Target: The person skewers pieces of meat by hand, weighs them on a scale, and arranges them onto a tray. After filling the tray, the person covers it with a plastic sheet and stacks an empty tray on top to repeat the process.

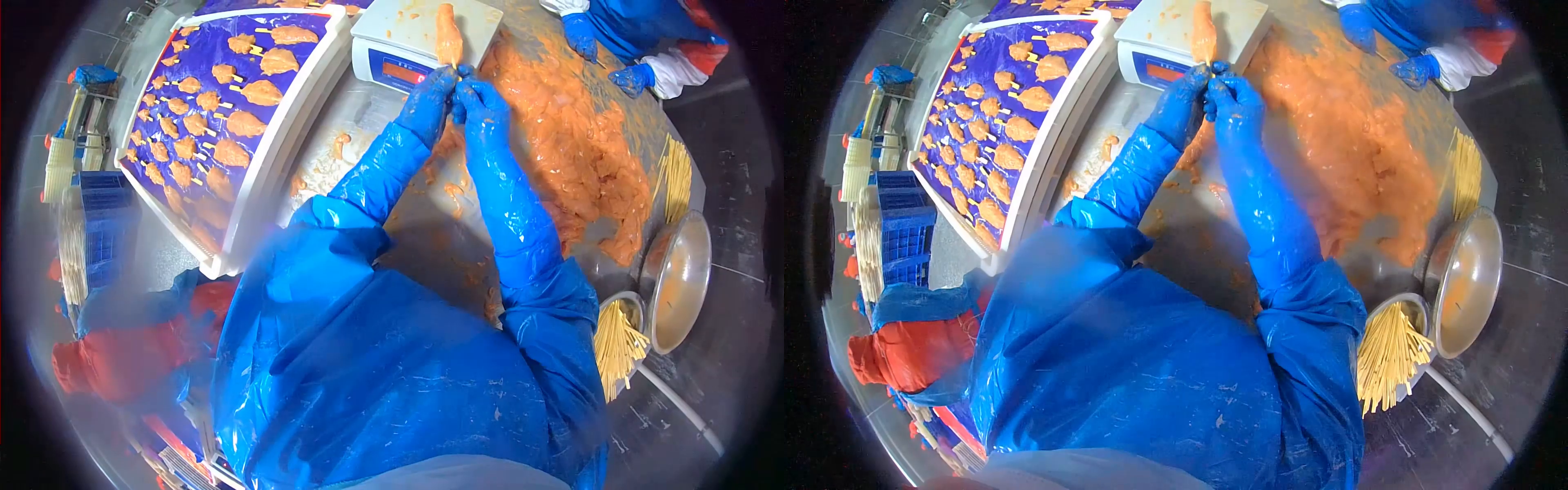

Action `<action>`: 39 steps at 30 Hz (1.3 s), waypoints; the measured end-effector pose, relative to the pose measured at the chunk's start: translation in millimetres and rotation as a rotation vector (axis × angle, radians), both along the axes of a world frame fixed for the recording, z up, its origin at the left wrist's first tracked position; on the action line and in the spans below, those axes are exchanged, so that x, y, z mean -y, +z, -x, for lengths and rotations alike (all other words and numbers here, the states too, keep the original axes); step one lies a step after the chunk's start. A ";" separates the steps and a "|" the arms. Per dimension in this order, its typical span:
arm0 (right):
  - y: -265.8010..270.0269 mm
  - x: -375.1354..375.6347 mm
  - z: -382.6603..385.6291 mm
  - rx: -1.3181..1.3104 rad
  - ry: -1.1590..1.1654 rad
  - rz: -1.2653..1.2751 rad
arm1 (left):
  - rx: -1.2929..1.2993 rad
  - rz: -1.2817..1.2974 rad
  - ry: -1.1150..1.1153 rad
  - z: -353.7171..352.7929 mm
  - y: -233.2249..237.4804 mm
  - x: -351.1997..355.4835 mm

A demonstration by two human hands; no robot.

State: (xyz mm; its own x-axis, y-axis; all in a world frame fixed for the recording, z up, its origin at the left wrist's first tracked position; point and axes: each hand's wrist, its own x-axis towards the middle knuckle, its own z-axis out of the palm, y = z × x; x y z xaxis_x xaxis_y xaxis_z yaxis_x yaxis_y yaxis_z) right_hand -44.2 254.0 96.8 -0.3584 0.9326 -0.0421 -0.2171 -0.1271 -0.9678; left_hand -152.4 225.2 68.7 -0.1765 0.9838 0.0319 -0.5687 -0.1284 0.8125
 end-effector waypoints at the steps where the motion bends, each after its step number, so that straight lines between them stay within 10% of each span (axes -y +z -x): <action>1: 5.3 -6.2 5.3 0.016 0.009 0.012 | -0.006 -0.003 -0.001 -2.2 0.4 3.9; 10: 9.2 -8.6 -38.8 0.198 0.097 0.279 | -0.144 0.233 0.162 -41.9 -26.0 91.4; 19: 35.6 180.6 -255.4 0.439 0.340 0.113 | -1.083 -0.429 -0.146 -152.0 -20.6 124.3; 21: 41.0 212.2 -306.5 0.275 -0.158 0.184 | -1.116 -0.615 -0.314 -187.8 -22.8 110.6; 24: 48.6 218.5 -403.3 1.266 -0.466 -0.419 | -1.497 -0.873 -0.310 -233.6 -36.5 101.2; 28: 16.0 207.6 -476.8 1.863 -0.397 -0.289 | -1.641 -0.829 -0.208 -257.0 -79.6 90.7; 30: -42.9 194.6 -525.3 1.946 -0.321 -0.557 | -1.619 -0.879 -0.161 -256.1 -99.6 85.4; 39: 0.0 185.8 -457.3 2.137 -0.113 -0.243 | -1.741 -0.644 -0.118 -213.0 -73.6 95.9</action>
State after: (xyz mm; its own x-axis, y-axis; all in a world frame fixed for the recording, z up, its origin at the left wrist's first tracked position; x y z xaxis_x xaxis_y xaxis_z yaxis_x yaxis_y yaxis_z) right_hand 413.2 68.2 96.8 0.1041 0.9887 -0.1075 0.9424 -0.0636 0.3283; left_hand 60.6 129.2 -4.9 0.5203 0.7514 0.4058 0.7195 -0.6416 0.2656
